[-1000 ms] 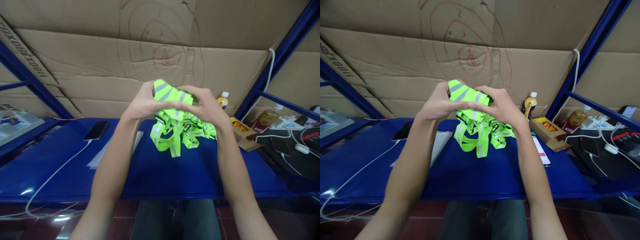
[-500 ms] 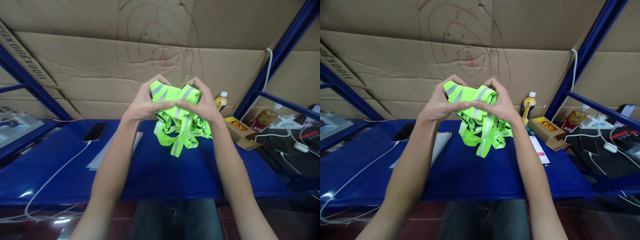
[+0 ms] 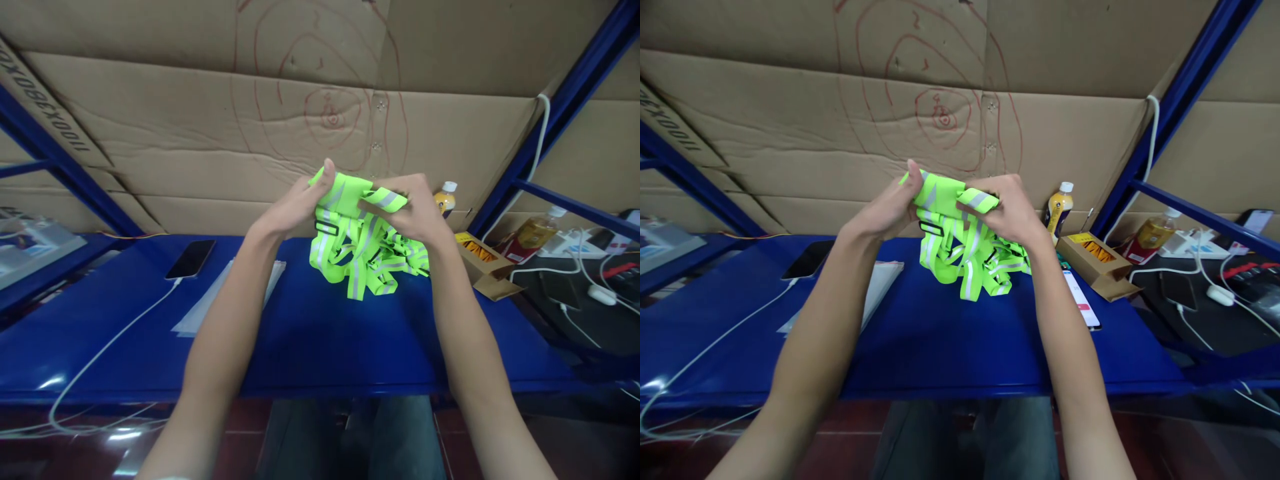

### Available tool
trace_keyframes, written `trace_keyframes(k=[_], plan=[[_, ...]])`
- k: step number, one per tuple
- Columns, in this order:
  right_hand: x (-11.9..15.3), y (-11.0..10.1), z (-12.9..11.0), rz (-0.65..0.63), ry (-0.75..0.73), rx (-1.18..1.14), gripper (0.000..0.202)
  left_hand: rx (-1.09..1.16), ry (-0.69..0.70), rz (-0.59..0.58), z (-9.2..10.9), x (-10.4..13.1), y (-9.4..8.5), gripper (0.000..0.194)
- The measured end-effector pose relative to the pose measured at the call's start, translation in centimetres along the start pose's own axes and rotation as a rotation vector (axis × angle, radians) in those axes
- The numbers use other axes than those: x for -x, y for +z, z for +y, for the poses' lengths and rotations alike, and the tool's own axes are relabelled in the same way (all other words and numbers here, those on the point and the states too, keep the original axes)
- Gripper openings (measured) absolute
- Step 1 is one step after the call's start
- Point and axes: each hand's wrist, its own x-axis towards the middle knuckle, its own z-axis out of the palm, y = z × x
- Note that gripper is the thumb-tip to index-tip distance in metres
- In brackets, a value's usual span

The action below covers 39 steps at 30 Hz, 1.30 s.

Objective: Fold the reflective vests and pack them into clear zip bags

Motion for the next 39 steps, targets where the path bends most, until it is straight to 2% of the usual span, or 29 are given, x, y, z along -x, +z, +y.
trace_keyframes(k=[2,4,7,9,12,16,20,26,33,36,39], plan=[[0.0,0.3,0.0,0.053,-0.025,0.045,0.047,0.093,-0.106,-0.053,0.0,0.1,0.0,0.074],[0.0,0.8,0.1,0.079,-0.059,0.071,0.041,0.119,-0.125,-0.030,0.5,0.2,0.0,0.074],[-0.2,1.5,0.3,0.086,-0.127,0.068,0.035,0.130,-0.117,0.021,1.3,0.3,-0.2,0.059],[-0.4,1.8,0.4,0.051,-0.167,0.039,0.035,0.147,-0.136,0.004,1.5,0.3,-0.5,0.044],[-0.6,1.7,0.2,-0.020,-0.198,-0.017,0.047,0.155,-0.111,-0.010,1.5,0.3,-0.9,0.030],[-0.6,1.2,0.0,0.012,-0.139,-0.077,0.067,0.083,-0.005,0.020,1.4,0.4,-1.0,0.053],[-0.5,0.9,0.2,0.036,-0.116,-0.099,0.081,0.039,0.019,-0.057,1.2,0.5,-1.2,0.064],[-0.2,1.1,0.8,-0.010,-0.045,-0.071,0.084,-0.143,0.106,-0.115,1.4,0.7,-1.5,0.061],[0.1,0.3,1.4,-0.135,0.035,0.018,0.077,-0.154,0.111,-0.200,1.1,0.5,-1.5,0.059],[0.1,0.0,1.1,-0.106,0.007,-0.012,0.082,-0.115,0.062,-0.196,0.8,0.4,-1.4,0.056],[-0.2,0.5,0.8,0.029,0.023,-0.112,0.083,-0.050,-0.008,-0.176,0.7,0.4,-1.1,0.054]])
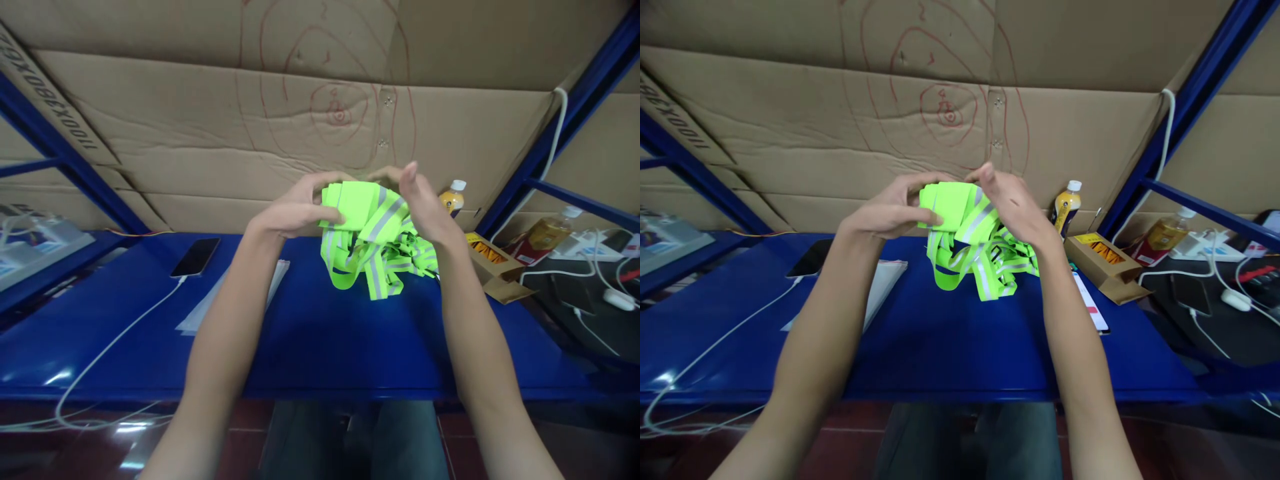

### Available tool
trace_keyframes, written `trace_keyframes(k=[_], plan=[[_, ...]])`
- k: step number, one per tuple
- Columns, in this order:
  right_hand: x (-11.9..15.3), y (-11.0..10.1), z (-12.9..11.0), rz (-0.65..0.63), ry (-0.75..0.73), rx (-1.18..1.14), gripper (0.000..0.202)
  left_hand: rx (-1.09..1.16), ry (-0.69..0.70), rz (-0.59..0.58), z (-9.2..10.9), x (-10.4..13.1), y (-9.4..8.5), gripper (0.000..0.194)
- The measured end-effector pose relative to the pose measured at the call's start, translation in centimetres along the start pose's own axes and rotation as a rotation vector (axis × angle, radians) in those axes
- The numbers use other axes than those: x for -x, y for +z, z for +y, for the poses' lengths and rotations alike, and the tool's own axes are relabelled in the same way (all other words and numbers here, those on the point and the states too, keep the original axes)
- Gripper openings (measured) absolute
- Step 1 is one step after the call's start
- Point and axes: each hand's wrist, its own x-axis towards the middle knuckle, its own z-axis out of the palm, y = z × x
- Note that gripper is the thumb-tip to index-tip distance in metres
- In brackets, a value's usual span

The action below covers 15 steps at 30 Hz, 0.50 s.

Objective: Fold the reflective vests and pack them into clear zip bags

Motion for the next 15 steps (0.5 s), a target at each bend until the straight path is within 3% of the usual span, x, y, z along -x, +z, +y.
trace_keyframes(k=[4,7,15], plan=[[-0.5,1.0,0.6,0.277,0.030,0.002,0.072,0.007,-0.014,-0.050,0.3,0.1,0.3,0.051],[-0.7,1.2,1.2,0.394,-0.034,0.080,0.066,-0.090,0.039,-0.087,0.3,0.1,0.3,0.049],[-0.5,2.1,0.6,0.399,-0.036,0.055,0.067,-0.261,0.122,-0.259,1.0,0.2,0.7,0.051]])
